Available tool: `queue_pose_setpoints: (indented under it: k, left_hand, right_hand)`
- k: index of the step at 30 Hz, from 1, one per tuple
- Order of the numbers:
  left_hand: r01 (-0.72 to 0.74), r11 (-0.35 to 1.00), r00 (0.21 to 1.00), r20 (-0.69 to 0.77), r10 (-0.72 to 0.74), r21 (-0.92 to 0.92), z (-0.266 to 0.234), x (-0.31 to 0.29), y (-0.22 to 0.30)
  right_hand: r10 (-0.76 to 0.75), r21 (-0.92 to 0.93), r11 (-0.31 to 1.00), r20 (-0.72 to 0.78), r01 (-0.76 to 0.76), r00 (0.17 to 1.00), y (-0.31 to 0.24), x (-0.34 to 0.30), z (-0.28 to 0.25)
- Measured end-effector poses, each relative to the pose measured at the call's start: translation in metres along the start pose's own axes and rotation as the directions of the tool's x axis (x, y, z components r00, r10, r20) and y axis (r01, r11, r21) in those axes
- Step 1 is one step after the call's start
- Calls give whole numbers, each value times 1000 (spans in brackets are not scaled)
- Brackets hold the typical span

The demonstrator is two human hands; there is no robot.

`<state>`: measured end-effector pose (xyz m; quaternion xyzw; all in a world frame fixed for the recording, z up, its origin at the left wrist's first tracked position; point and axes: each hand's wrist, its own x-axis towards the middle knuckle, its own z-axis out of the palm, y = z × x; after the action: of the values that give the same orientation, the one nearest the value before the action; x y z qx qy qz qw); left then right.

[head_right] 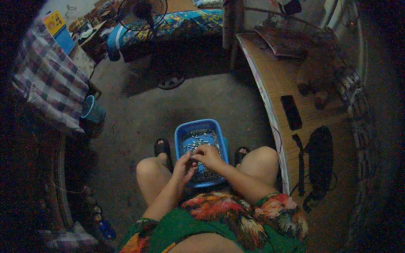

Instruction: Manually sorting through a blue plastic basin filled with small metal rings or beads.

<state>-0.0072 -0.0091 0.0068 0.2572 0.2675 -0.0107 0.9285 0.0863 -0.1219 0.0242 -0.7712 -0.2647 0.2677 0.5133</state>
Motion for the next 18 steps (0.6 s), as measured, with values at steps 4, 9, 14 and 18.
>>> queue_pose_setpoints:
  k: [4, 9, 14, 18]
  left_hand:
    - [-4, 1000, 1000, -19, 4, -17, 7, -2, 2]
    - [-12, 1000, 1000, -14, 12, 23, 7, -4, 2]
    - [-22, 999, 999, 36, 20, 39, 3, -4, -2]
    - [15, 994, 1000, 17, -17, 109, 3, -4, -2]
  right_hand:
    - [-65, -43, 997, -34, 64, 997, 2, 1, 0]
    - [81, 125, 988, 73, -90, 994, 2, 2, -3]
    - [119, 367, 913, 176, -177, 977, 7, 1, -7]
    - [167, 382, 890, 234, -249, 958, 7, 3, -10]
